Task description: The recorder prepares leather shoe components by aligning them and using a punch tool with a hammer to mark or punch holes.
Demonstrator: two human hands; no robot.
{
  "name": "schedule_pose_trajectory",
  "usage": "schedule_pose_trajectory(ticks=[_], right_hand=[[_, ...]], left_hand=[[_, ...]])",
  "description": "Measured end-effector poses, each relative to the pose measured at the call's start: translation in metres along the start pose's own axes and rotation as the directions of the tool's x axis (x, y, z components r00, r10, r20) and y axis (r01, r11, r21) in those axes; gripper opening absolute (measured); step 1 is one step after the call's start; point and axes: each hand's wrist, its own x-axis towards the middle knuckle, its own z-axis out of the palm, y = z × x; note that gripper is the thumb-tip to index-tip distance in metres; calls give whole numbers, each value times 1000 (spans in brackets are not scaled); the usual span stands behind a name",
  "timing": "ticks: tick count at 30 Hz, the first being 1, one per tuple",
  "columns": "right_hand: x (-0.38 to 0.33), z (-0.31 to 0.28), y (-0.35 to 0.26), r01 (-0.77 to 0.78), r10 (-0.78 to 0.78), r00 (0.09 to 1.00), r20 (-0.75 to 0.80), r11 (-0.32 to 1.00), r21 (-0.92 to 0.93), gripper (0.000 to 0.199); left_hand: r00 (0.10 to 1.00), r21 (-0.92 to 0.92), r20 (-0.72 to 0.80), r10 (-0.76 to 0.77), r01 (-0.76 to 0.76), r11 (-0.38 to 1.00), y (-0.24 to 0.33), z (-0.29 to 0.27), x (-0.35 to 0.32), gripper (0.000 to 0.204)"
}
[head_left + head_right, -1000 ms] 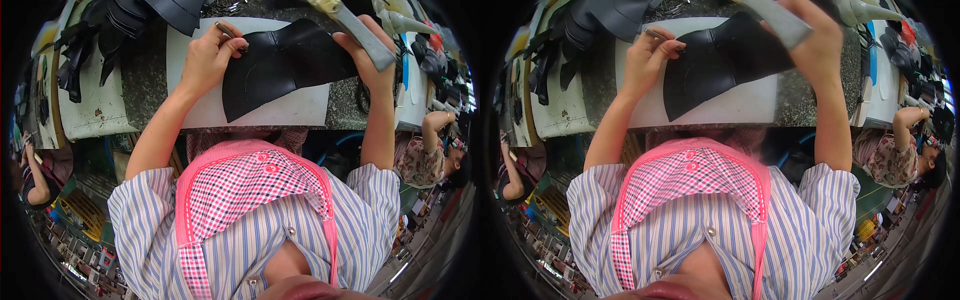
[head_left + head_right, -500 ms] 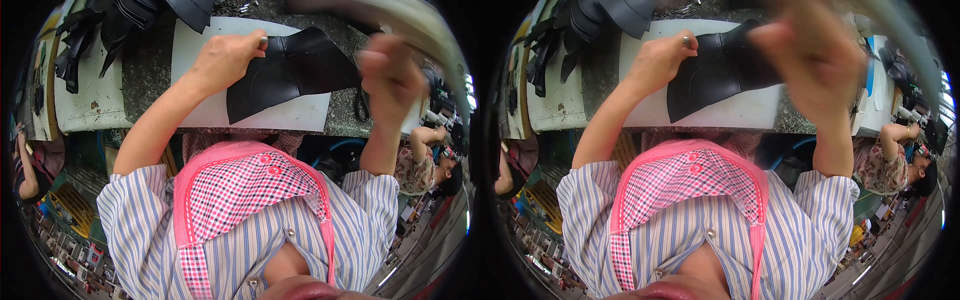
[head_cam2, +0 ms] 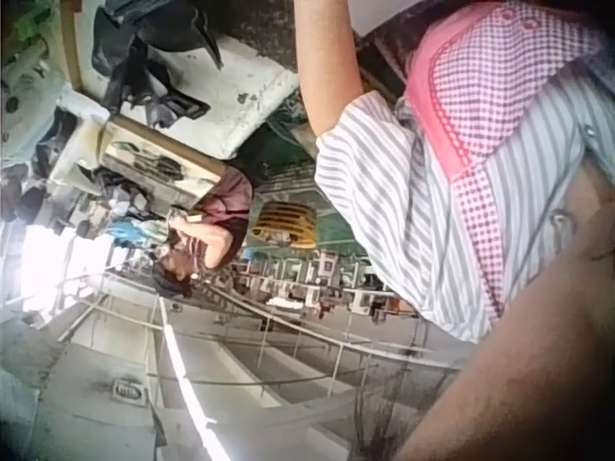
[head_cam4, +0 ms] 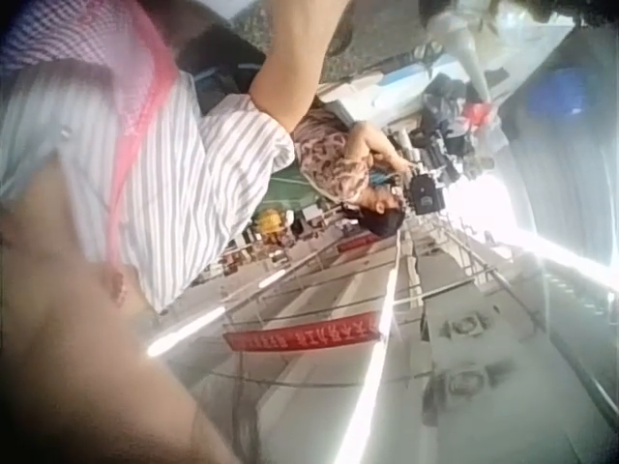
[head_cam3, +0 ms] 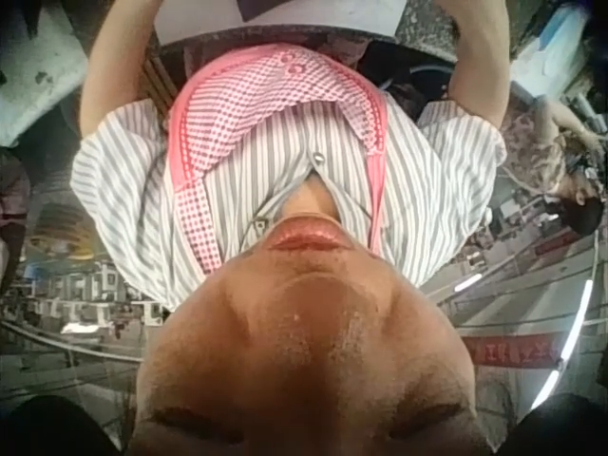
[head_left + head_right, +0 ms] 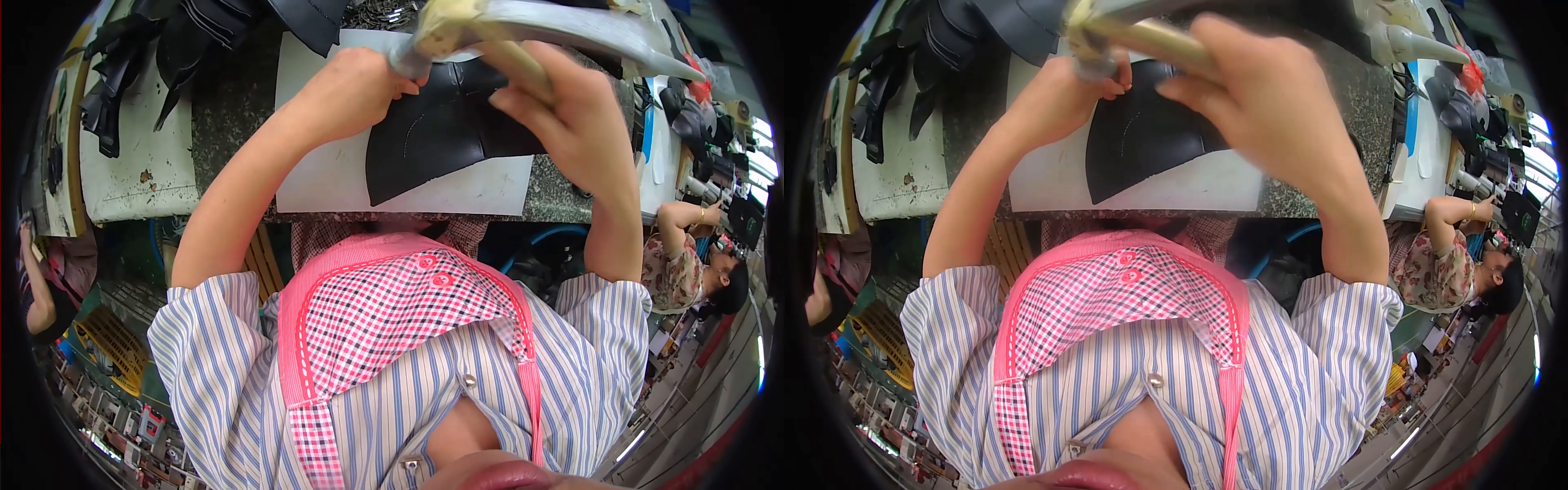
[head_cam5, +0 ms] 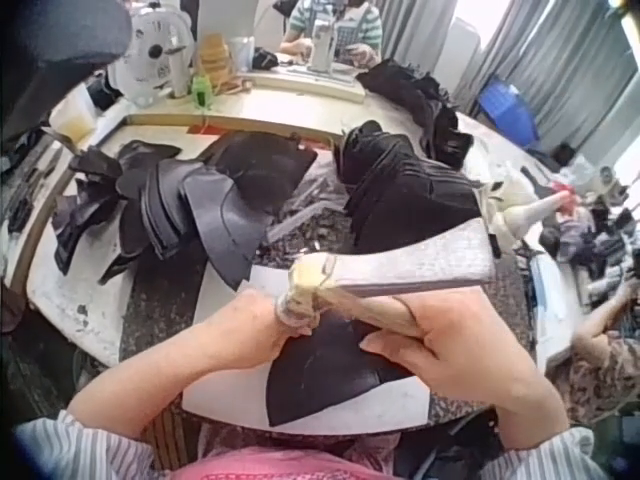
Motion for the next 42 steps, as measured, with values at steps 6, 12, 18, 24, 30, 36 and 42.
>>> schedule_pose_trajectory(ticks=[6, 12, 18, 24, 30, 36, 42], right_hand=[[-20, -50, 12, -95, 145, 901, -409, 986, 139, 16], [-1, -94, 119, -273, -185, 761, -622, 777, -567, 27], [12, -62, 225, -647, 267, 647, -714, 688, -329, 50], [15, -67, 210, -397, 191, 626, -756, 913, -98, 37], [17, -78, 174, -141, -371, 552, -746, 841, -523, 21], [52, -71, 152, 49, -433, 246, -868, 899, -434, 12], [11, -72, 167, -236, -339, 603, -722, 789, -568, 7]], left_hand=[[975, -427, -4, -223, 200, 882, 2, -4, 13, 6], [932, -13, -255, 259, -271, 962, 10, 20, 37, 12], [974, -248, -35, 225, -227, 942, 27, 18, 47, 11], [931, -357, -233, -280, 186, 915, -25, -144, 46, 7], [749, 142, -662, 39, 74, 987, -39, -137, 45, 14], [843, -155, -514, 161, -275, 949, 35, -70, 56, 8], [843, -160, -517, 152, -270, 950, 18, -3, 103, 12]])
